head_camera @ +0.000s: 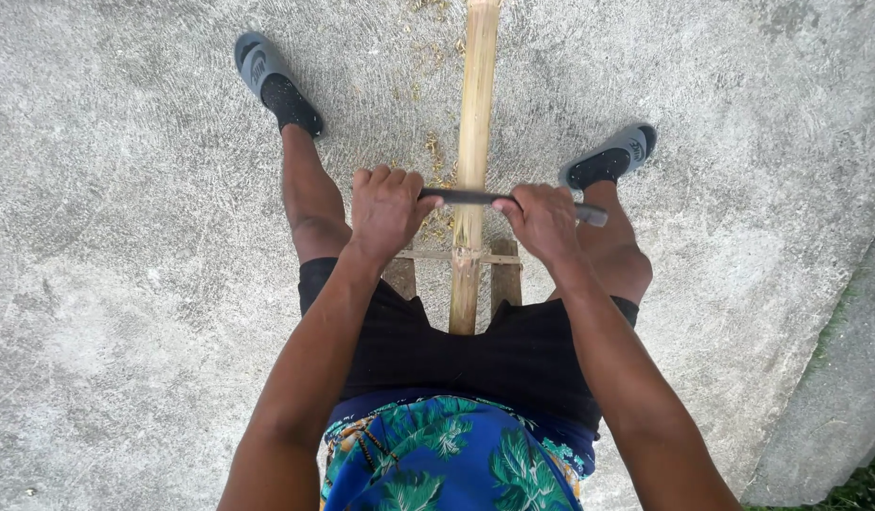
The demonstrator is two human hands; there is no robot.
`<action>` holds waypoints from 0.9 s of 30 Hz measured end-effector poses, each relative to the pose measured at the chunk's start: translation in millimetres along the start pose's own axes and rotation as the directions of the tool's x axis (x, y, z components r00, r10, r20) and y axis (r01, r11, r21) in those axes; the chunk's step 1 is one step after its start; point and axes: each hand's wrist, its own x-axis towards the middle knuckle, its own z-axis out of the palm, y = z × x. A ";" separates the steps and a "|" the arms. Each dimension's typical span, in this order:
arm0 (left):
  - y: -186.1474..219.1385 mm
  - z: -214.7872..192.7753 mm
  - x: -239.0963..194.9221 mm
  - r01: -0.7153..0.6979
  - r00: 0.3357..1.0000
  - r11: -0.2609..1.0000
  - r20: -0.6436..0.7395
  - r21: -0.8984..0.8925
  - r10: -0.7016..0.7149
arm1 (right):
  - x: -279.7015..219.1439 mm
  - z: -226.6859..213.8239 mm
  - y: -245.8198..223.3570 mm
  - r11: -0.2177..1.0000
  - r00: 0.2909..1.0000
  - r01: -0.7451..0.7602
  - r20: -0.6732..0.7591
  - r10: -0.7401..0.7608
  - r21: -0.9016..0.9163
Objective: Using a machete to strip and shave the outer layer of a bamboo pole while sitting over it.
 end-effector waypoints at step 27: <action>20.5 13.2 -62.7 -0.036 0.999 0.995 0.001 -0.092 0.037 | -73.6 -7.0 -31.4 0.995 0.995 -0.100 0.018 0.100 -0.007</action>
